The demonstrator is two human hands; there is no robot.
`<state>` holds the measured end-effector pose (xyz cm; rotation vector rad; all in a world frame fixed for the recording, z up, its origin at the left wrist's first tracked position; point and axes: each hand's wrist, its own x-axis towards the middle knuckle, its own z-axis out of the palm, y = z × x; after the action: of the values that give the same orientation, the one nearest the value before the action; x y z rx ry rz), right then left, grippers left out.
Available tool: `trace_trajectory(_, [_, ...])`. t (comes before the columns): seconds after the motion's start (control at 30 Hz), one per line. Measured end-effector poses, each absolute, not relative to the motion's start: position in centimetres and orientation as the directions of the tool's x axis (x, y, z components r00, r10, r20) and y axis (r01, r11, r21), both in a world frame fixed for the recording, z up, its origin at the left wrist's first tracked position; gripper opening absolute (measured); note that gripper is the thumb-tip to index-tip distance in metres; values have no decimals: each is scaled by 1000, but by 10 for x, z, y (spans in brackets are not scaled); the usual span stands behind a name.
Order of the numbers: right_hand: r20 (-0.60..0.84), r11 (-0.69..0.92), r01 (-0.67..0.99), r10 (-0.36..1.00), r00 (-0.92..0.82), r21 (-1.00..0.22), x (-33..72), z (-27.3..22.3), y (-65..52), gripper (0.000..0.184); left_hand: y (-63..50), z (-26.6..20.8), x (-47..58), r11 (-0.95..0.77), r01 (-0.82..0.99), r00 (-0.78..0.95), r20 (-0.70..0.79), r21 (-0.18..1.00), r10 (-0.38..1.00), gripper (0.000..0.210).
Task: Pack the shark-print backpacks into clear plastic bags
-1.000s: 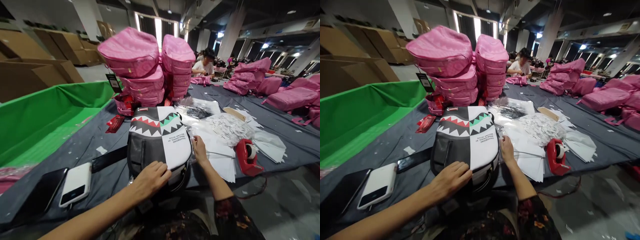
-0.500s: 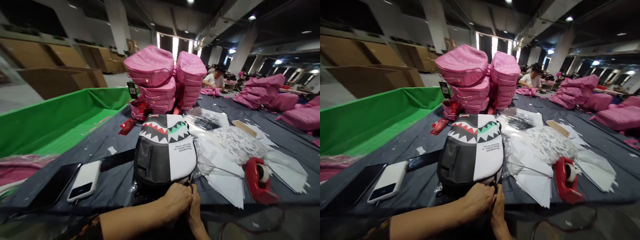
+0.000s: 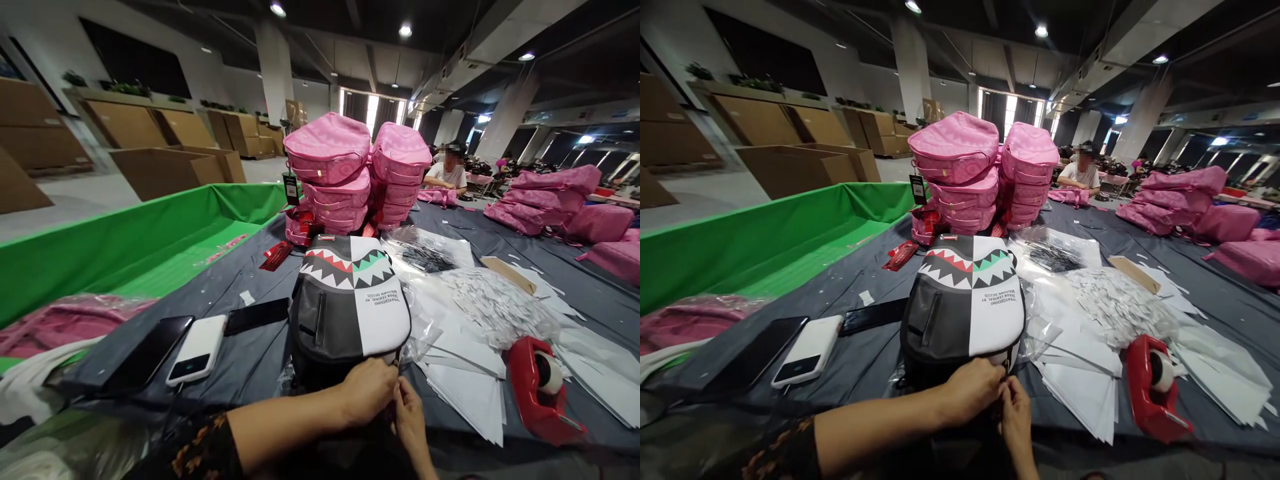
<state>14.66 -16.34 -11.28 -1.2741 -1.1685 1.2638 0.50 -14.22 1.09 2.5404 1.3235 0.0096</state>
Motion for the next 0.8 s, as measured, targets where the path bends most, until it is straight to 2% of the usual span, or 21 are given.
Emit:
trace_trajectory(0.1, [-283,-293,-33,943,-173,-956,167,-85,-162,68,-133,44,-2,-525,798,576,-117,297,809,23])
trace_trajectory(0.27, [-447,-516,-133,823,-351,-846,144,-77,-180,70,-122,68,8,-539,752,606,-75,381,792,25])
trace_trajectory(0.33, [-479,-589,-171,767,-427,-790,116,-87,-187,71,-121,64,19,-534,750,602,-69,389,796,27])
trace_trajectory(0.4, [-457,-582,-212,775,-437,-785,96,-98,-192,69,-123,56,26,-542,751,612,-89,377,786,28])
trace_trajectory(0.47, [-411,-510,-187,822,-393,-840,89,-106,-196,61,-127,47,23,-562,743,639,-135,364,758,24])
trace_trajectory(0.53, [-325,-382,-75,861,-391,-921,96,-112,-198,48,-136,36,10,-584,729,671,-201,358,714,19])
trace_trajectory(0.63, [-68,6,152,877,-475,-988,112,-124,-199,28,-157,16,-20,-614,717,693,-245,330,678,15])
trace_trajectory(0.67, [36,169,231,872,-489,-958,116,-129,-199,22,-164,8,-29,-612,724,685,-234,317,690,13])
trace_trajectory(0.73, [199,420,383,844,-498,-823,119,-139,-199,17,-174,-3,-42,-571,751,644,-173,333,745,12])
trace_trajectory(0.8, [265,533,477,812,-520,-699,117,-149,-198,26,-176,-10,-44,-501,745,591,-90,441,801,19])
